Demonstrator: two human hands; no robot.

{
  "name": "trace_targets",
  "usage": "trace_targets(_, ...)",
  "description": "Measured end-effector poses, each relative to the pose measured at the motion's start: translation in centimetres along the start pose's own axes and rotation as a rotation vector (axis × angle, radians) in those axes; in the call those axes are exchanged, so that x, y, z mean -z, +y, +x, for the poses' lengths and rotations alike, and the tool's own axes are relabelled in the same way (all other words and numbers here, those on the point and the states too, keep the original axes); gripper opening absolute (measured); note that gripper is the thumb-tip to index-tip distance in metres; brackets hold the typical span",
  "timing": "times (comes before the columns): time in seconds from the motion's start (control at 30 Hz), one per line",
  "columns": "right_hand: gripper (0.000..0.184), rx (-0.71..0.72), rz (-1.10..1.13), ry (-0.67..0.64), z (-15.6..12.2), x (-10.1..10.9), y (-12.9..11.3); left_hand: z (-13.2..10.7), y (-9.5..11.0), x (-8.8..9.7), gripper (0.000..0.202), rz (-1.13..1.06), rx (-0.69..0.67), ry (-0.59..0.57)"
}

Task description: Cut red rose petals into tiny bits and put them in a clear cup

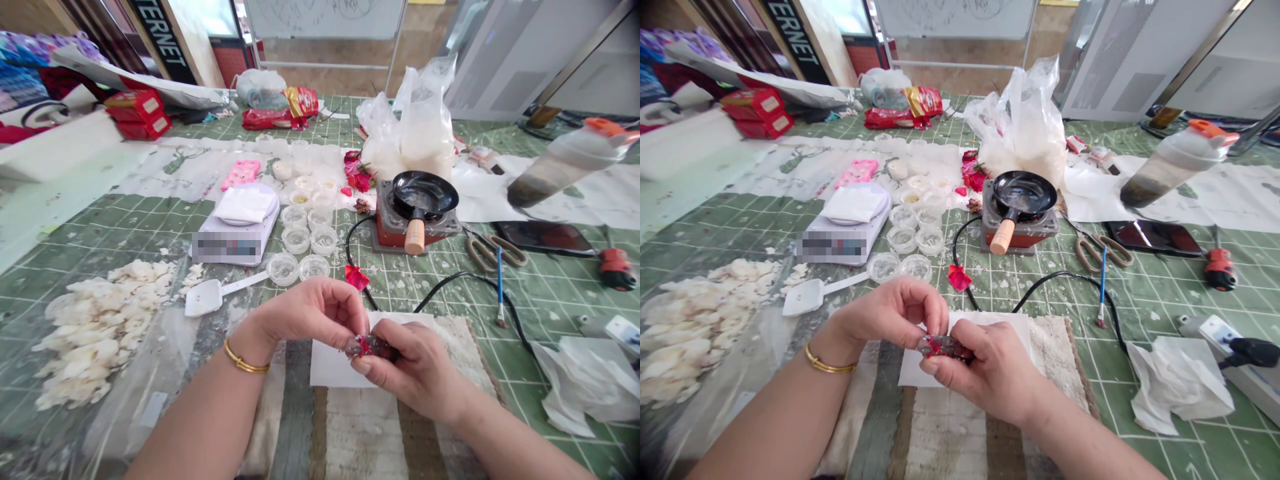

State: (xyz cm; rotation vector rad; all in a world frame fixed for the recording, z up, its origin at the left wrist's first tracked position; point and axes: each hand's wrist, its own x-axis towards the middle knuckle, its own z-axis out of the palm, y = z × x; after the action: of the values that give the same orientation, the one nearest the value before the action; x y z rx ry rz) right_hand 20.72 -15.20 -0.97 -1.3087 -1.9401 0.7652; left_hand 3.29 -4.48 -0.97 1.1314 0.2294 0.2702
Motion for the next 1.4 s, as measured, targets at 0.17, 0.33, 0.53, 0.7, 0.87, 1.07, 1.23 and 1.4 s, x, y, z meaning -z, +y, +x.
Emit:
trace_targets(0.17, 0.040, 0.019, -0.003, 0.001, -0.11, 0.05, -0.05, -0.02, 0.20, -0.01, 0.010, -0.016, -0.009, -0.016)
trace_targets(0.33, 0.038, 0.037, -0.044, 0.015, -0.24, -0.03, 0.02, -0.02, 0.35, -0.12, 0.010, -0.036, -0.022, -0.019)
trace_targets(0.53, 0.038, 0.023, -0.051, 0.054, -0.05, -0.11, 0.25, 0.02, 0.23, -0.16, 0.010, -0.047, -0.018, 0.007)
trace_targets(0.7, 0.039, 0.012, -0.043, 0.046, 0.04, -0.04, 0.19, 0.14, 0.18, -0.20, 0.010, -0.037, -0.017, 0.024)
trace_targets(0.87, 0.038, -0.001, -0.025, 0.009, 0.00, 0.05, -0.05, 0.04, 0.25, -0.25, 0.011, -0.034, -0.011, 0.010)
trace_targets(1.07, 0.038, 0.020, -0.053, 0.019, -0.06, 0.09, -0.10, -0.08, 0.38, -0.32, 0.010, 0.009, -0.007, 0.008)
trace_targets(1.23, 0.039, 0.013, -0.045, 0.035, -0.02, 0.00, -0.11, 0.02, 0.36, -0.31, 0.011, 0.013, -0.001, 0.030)
trace_targets(1.4, 0.038, -0.013, -0.047, 0.014, 0.01, 0.07, -0.06, 0.10, 0.34, -0.26, 0.012, 0.007, -0.009, 0.030)
